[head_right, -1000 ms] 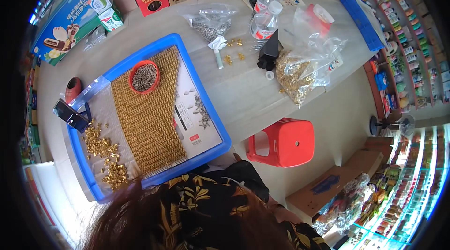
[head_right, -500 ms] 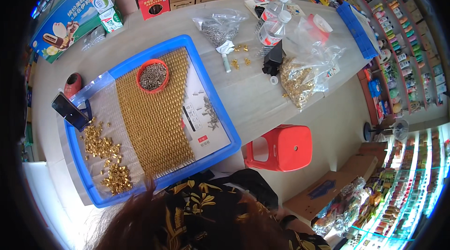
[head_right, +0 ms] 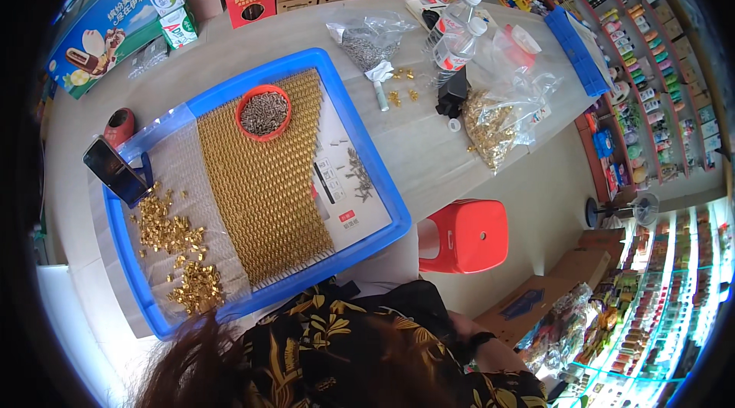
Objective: Sorting and placing small gold-colored beads onto a textured template mat on a workstation.
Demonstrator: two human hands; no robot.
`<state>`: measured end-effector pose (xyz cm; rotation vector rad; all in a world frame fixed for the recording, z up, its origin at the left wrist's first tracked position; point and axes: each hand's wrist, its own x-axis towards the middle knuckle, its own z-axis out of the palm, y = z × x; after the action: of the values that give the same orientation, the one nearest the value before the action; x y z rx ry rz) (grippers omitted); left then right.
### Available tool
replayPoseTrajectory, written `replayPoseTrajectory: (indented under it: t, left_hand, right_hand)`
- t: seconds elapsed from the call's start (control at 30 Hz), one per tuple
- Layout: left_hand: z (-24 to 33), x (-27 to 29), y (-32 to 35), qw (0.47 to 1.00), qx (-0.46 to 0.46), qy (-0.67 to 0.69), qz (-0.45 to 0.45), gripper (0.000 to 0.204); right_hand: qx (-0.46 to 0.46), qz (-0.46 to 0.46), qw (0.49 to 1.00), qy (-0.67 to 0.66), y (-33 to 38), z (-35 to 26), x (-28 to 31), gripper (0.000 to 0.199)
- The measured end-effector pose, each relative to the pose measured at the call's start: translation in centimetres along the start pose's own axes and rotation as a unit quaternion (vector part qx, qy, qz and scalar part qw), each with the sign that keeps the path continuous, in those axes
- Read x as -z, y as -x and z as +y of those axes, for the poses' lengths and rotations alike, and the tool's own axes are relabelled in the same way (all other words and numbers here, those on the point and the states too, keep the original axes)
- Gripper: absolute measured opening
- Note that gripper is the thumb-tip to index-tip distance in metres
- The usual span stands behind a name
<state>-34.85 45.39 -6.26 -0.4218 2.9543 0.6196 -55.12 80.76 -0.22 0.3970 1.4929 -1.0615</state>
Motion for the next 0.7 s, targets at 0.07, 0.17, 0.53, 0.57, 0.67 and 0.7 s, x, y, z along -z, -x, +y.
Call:
replayPoseTrajectory:
  t: [0.07,0.17,0.53,0.57,0.67,0.7]
  left_hand:
    - [0.0,0.7,0.2,1.000,0.002,0.019,-0.008,0.037]
    - [0.4,2.0,0.2,0.999,0.002,0.045,-0.019,0.037]
    - [0.9,7.9,1.8,0.989,0.034,0.132,-0.056,0.038]
    - [1.0,8.5,2.0,0.988,0.037,0.141,-0.060,0.038]
    - [1.5,10.4,2.6,0.983,0.046,0.166,-0.069,0.038]
    - [1.7,11.1,2.8,0.981,0.049,0.175,-0.072,0.038]
  right_hand:
    - [-0.052,-0.008,0.997,-0.056,2.4,3.3,4.9,0.035]
    - [-0.099,-0.016,0.988,-0.114,4.2,4.8,7.2,0.036]
    - [-0.108,-0.053,0.992,-0.029,8.8,-6.3,-0.3,0.041]
    - [-0.108,-0.054,0.992,-0.028,8.6,-6.3,0.0,0.041]
    - [-0.104,-0.037,0.993,0.031,7.4,-5.8,1.4,0.041]
    - [-0.102,-0.039,0.993,0.033,7.1,-5.6,1.8,0.041]
